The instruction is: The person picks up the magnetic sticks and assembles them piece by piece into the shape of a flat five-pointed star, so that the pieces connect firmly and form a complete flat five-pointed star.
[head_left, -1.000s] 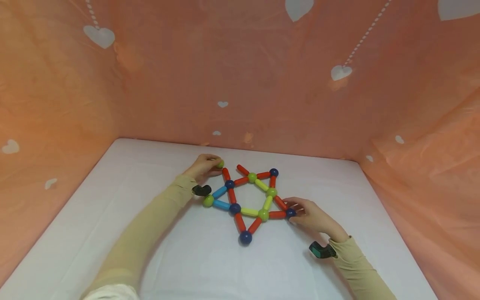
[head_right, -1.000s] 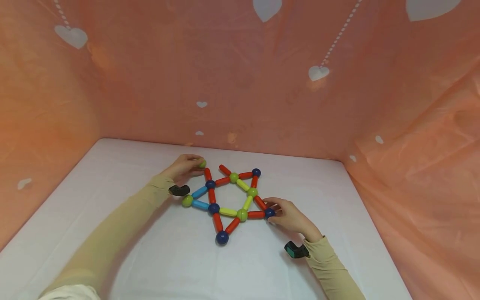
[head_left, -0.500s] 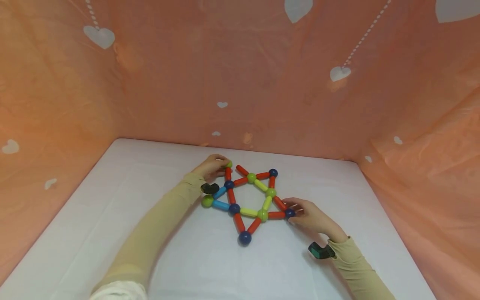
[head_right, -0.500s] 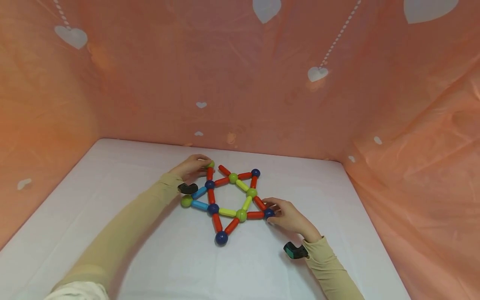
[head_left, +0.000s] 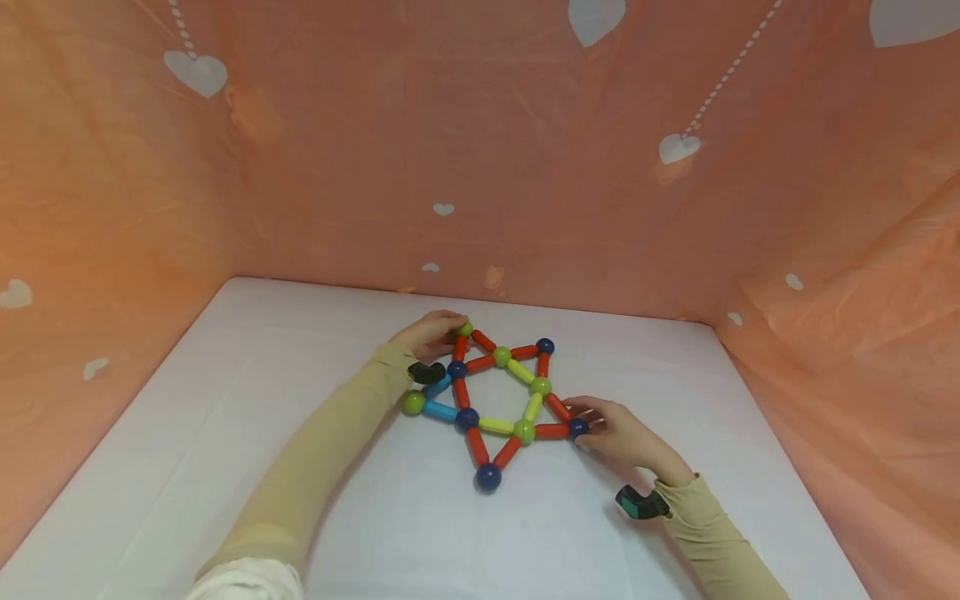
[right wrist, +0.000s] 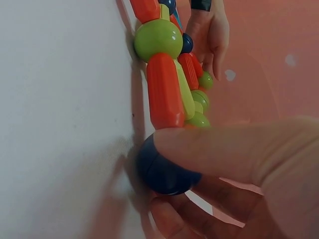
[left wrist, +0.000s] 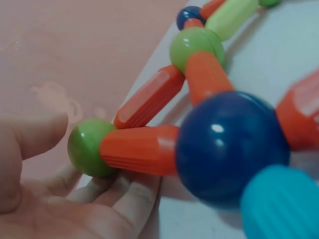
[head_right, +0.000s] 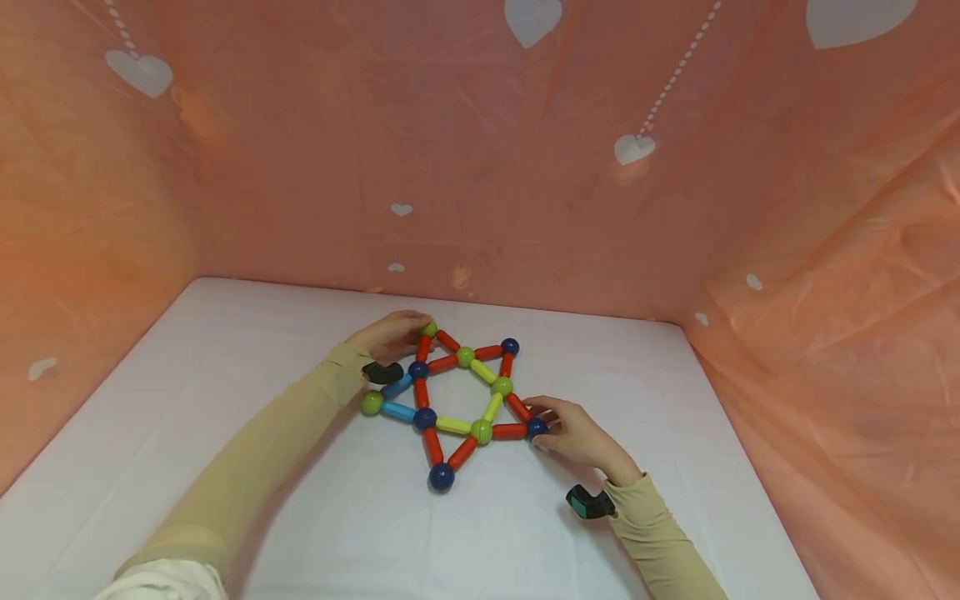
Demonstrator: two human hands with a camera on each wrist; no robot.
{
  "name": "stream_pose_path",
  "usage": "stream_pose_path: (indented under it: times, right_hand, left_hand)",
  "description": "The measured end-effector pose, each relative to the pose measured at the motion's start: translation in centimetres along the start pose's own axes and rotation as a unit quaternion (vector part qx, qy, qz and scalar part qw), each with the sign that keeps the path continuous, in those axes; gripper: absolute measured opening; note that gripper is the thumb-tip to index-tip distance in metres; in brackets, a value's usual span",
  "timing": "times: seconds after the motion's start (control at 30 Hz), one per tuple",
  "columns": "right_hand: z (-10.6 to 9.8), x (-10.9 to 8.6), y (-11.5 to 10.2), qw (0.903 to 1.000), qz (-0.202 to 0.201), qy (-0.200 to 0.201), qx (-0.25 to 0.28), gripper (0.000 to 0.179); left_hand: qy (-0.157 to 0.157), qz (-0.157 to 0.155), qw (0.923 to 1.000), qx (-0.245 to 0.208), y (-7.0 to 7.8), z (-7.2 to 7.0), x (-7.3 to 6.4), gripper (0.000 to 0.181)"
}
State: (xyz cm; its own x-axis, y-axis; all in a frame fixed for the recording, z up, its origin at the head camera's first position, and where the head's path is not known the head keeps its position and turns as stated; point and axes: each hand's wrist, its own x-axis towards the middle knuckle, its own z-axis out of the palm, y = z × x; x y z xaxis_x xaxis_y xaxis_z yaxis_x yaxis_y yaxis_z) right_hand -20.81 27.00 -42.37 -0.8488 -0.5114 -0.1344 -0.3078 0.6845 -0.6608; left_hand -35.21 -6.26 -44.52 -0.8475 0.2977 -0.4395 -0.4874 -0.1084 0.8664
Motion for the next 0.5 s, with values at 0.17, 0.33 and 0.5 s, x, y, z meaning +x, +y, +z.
stream_pose_path:
  times: [0.17,0.33,0.5]
  right_hand:
    - [0.16,0.05,-0.04,1.0,0.0,-0.001,0.007,0.052]
    - [0.07,-0.02,-0.07,1.0,0.002,-0.001,0.005,0.052]
    - [-0.02,-0.06,-0.03,1.0,0.002,-0.001,0.0,0.052]
  left_hand:
    - [-0.011,-0.012,0.9992,-0.037,0.36,0.13,0.3,0.024]
    - [-0.031,-0.025,0.9959,-0.081,0.54,0.02,0.51,0.033]
    - [-0.041,-0.042,0.9923,-0.109,0.55,-0.16,0.66,0.025]
